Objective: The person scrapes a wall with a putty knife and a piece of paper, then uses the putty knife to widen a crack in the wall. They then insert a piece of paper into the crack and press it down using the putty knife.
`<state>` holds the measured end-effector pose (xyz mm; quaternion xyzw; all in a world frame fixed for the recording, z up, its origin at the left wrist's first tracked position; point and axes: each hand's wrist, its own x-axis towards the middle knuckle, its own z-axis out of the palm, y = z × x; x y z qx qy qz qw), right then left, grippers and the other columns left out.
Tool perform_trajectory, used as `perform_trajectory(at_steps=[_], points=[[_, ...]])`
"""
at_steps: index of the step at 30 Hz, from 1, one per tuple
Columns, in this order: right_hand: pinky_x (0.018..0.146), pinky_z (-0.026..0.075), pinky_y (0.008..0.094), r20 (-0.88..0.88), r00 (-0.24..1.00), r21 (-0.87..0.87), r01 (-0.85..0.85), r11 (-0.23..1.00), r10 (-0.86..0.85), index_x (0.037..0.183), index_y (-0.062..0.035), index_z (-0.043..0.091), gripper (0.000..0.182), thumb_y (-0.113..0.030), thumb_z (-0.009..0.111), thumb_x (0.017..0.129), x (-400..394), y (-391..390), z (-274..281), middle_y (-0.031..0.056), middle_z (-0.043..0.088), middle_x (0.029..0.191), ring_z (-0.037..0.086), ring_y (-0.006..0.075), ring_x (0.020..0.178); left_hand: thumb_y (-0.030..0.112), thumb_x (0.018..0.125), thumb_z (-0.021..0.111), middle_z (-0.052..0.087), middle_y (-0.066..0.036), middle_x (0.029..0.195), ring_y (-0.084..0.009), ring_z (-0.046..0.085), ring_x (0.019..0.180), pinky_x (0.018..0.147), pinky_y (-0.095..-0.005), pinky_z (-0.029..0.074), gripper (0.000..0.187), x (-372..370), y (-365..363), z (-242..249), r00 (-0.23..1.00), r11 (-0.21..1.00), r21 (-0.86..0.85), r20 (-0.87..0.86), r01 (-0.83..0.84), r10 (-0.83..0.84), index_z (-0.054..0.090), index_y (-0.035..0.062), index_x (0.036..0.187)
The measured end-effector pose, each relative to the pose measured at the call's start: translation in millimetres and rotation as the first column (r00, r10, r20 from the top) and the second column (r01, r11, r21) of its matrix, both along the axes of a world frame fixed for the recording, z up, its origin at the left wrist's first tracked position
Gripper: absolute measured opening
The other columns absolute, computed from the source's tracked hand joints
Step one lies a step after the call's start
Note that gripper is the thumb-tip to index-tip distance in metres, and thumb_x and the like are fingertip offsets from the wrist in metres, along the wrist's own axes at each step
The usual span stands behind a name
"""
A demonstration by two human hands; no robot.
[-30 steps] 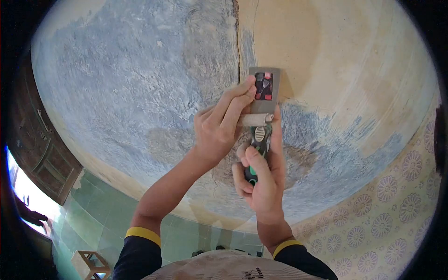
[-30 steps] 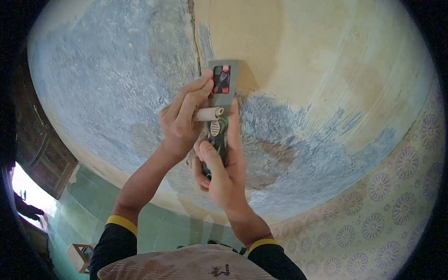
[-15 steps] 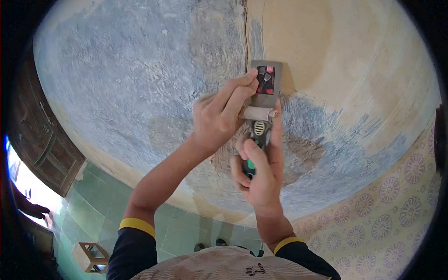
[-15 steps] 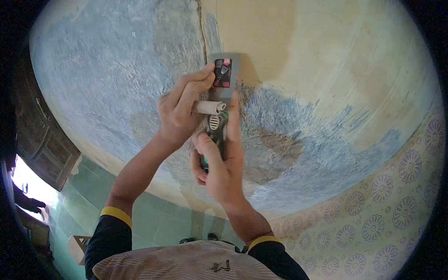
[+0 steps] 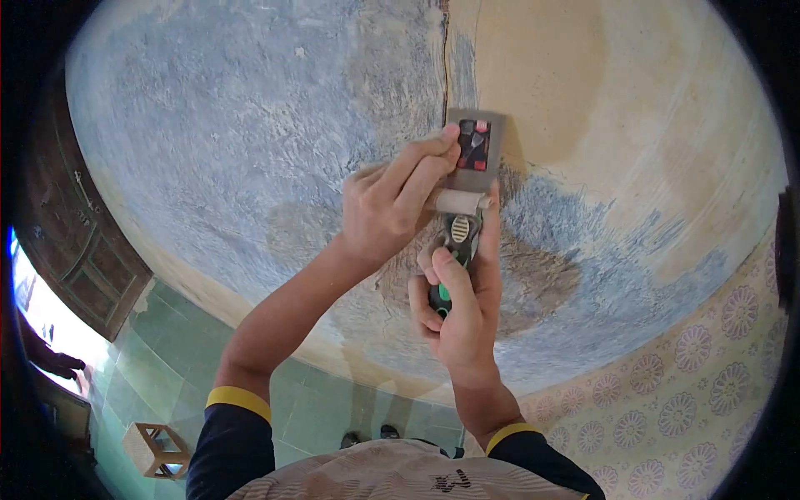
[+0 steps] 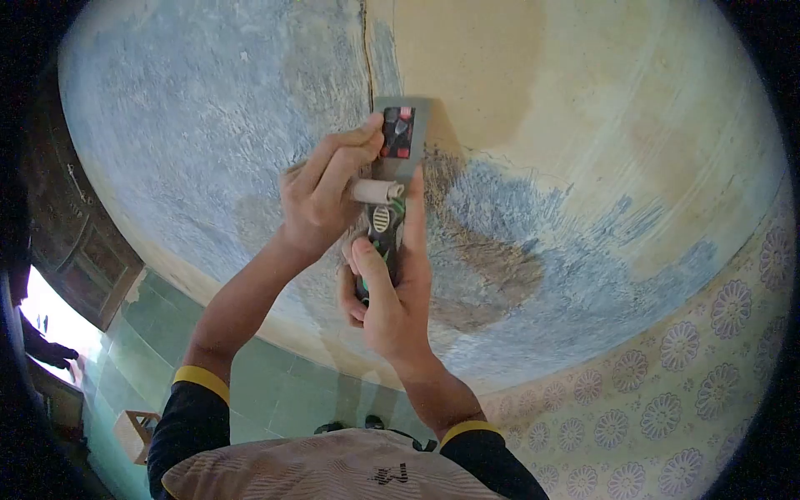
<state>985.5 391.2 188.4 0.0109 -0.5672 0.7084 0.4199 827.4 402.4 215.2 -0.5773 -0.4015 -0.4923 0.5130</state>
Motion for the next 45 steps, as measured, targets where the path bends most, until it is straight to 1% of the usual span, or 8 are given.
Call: perform_trajectory(at_steps=[8,12,32,34,35,38,42,45], points=[[0.035,0.029,0.0211,-0.035,0.999,-0.005,0.024,1.000,-0.024,0.164,-0.0275,-0.002,0.080,-0.011,0.046,0.102,-7.5,-3.4,-4.1,0.0026,0.048,0.082,0.037,0.0064,0.041,0.004,0.077,0.074,0.071,-0.004,0.120,-0.0156,0.072,0.071,0.051,-0.0270,0.055,0.026,-2.8,-9.1,-2.8,0.999,0.994,-0.095,0.000,-0.044,0.045,0.069,0.0061,0.102],[0.034,0.028,0.0213,0.000,0.998,0.073,0.069,0.995,-0.069,0.164,-0.0290,-0.002,0.080,-0.011,0.046,0.102,-3.1,-10.7,-15.8,0.0027,0.047,0.083,0.037,0.0064,0.041,0.002,0.078,0.071,0.071,-0.004,0.119,-0.0152,0.071,0.068,0.049,-0.0268,0.053,0.025,-1.3,-12.5,-13.9,0.999,0.995,-0.097,0.022,-0.036,0.038,0.069,0.0063,0.103],[0.034,0.026,0.0201,-0.039,0.999,-0.006,0.027,1.000,-0.027,0.164,-0.0310,0.006,0.078,-0.010,0.048,0.102,-6.0,2.6,-11.1,0.0024,0.046,0.082,0.032,0.0056,0.040,0.006,0.073,0.077,0.071,-0.006,0.124,-0.0152,0.073,0.075,0.054,-0.0252,0.056,0.030,-1.9,-5.7,0.9,1.000,0.997,-0.076,0.027,-0.008,0.010,0.069,0.0059,0.102],[0.036,0.032,0.0208,-0.121,0.992,-0.031,-0.047,0.998,0.043,0.164,-0.0174,-0.001,0.080,-0.006,0.046,0.101,-9.5,3.3,8.3,0.0044,0.051,0.079,0.040,0.0057,0.043,0.005,0.072,0.078,0.071,-0.006,0.123,-0.0159,0.074,0.076,0.055,-0.0256,0.056,0.031,-3.1,0.7,13.8,0.999,0.999,-0.021,0.032,0.028,-0.027,0.069,0.0058,0.102],[0.036,0.032,0.0207,-0.116,0.993,-0.011,-0.023,1.000,0.022,0.164,-0.0173,-0.001,0.079,-0.006,0.046,0.101,-7.7,-1.2,12.8,0.0041,0.050,0.078,0.040,0.0054,0.042,0.005,0.072,0.078,0.071,-0.006,0.123,-0.0165,0.074,0.077,0.055,-0.0259,0.056,0.031,-2.9,3.7,17.0,0.997,0.997,0.034,0.044,0.063,-0.064,0.069,0.0057,0.102],[0.033,0.025,0.0198,-0.079,0.997,-0.029,-0.019,0.999,0.017,0.163,-0.0298,0.009,0.076,-0.011,0.049,0.102,-2.0,-1.9,3.4,0.0029,0.045,0.081,0.032,0.0058,0.040,0.005,0.072,0.079,0.072,-0.006,0.119,-0.0185,0.074,0.079,0.058,-0.0271,0.058,0.031,0.8,-3.2,5.4,0.997,0.998,-0.041,0.063,0.046,-0.043,0.069,0.0055,0.102],[0.033,0.025,0.0192,-0.115,0.993,0.008,-0.038,0.999,0.039,0.163,-0.0295,0.009,0.076,-0.010,0.048,0.101,-7.8,1.3,20.2,0.0024,0.046,0.081,0.031,0.0054,0.040,0.005,0.072,0.079,0.072,-0.006,0.119,-0.0193,0.074,0.080,0.059,-0.0277,0.058,0.030,-2.4,4.8,21.1,0.997,0.998,0.052,0.057,0.042,-0.044,0.069,0.0054,0.100],[0.035,0.033,0.0202,-0.096,0.991,0.001,-0.091,0.996,0.090,0.164,-0.0180,-0.001,0.079,-0.004,0.044,0.101,1.7,4.1,19.8,0.0037,0.050,0.078,0.041,0.0057,0.042,0.004,0.073,0.079,0.072,-0.007,0.119,-0.0185,0.074,0.080,0.060,-0.0280,0.058,0.028,4.7,0.4,15.6,0.992,0.998,0.047,0.112,0.049,-0.054,0.069,0.0048,0.100]])
